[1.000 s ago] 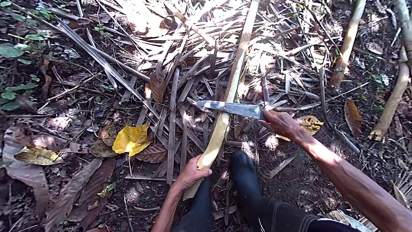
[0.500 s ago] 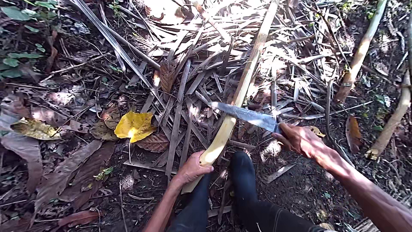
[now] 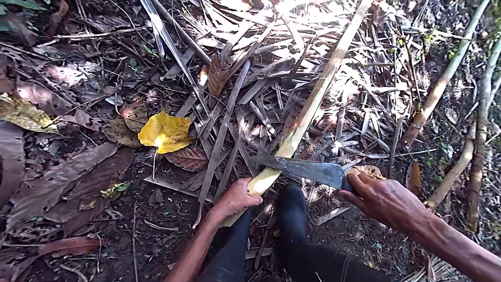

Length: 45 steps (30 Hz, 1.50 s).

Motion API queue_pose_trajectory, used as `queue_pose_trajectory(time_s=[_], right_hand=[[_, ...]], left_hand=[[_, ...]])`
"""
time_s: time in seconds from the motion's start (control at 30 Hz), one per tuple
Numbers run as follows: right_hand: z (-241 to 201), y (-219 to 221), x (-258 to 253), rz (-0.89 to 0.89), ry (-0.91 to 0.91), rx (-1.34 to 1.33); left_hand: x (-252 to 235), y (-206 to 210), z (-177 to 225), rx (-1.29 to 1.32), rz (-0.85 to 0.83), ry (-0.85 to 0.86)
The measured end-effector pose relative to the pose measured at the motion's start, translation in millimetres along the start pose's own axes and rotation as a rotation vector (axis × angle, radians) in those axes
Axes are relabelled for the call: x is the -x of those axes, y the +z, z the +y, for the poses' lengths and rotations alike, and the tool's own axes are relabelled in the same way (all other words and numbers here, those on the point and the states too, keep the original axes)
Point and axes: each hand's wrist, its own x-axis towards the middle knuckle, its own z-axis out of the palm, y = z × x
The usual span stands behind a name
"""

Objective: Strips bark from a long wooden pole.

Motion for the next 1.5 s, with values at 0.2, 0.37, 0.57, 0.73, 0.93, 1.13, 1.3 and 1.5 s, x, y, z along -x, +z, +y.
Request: queue_pose_trajectory(time_s=[0.2,0.37,0.57,0.73,0.93,1.13,1.3,1.5], right_hand=[[32,-13,-26,-0.09,0.168,-0.105],[22,-22,-27,-0.166,0.037,-0.06],[88,-26,-56,-0.089,0.333,-0.057],[85,-41,-57,-0.15,0.177,0.007],[81,-17,-50,-0.107,-0.005,-0.015],[85,-23,-58,-0.119,0.112,-0.083],[55,-15,-50,-0.085,0.003,-0.056],[78,-49,-70,-0.131,0.255,-0.005]], left_hand=[[-1,1,0,-0.007,-0.001,0.003],[-1,-1,2,-0.006,0.004,-0.005],[-1,0,1,-0.03,0.013,-0.005],[0,0,-2,-0.03,0.015,-0.003],[-1,0,-2,-0.04,0.013,-0.004],[0,1,-1,-0.041,0.013,-0.012],[-2,-1,-2,-0.05,0.015,-0.017],[-2,0,-3,-0.061,0.026,-0.001]])
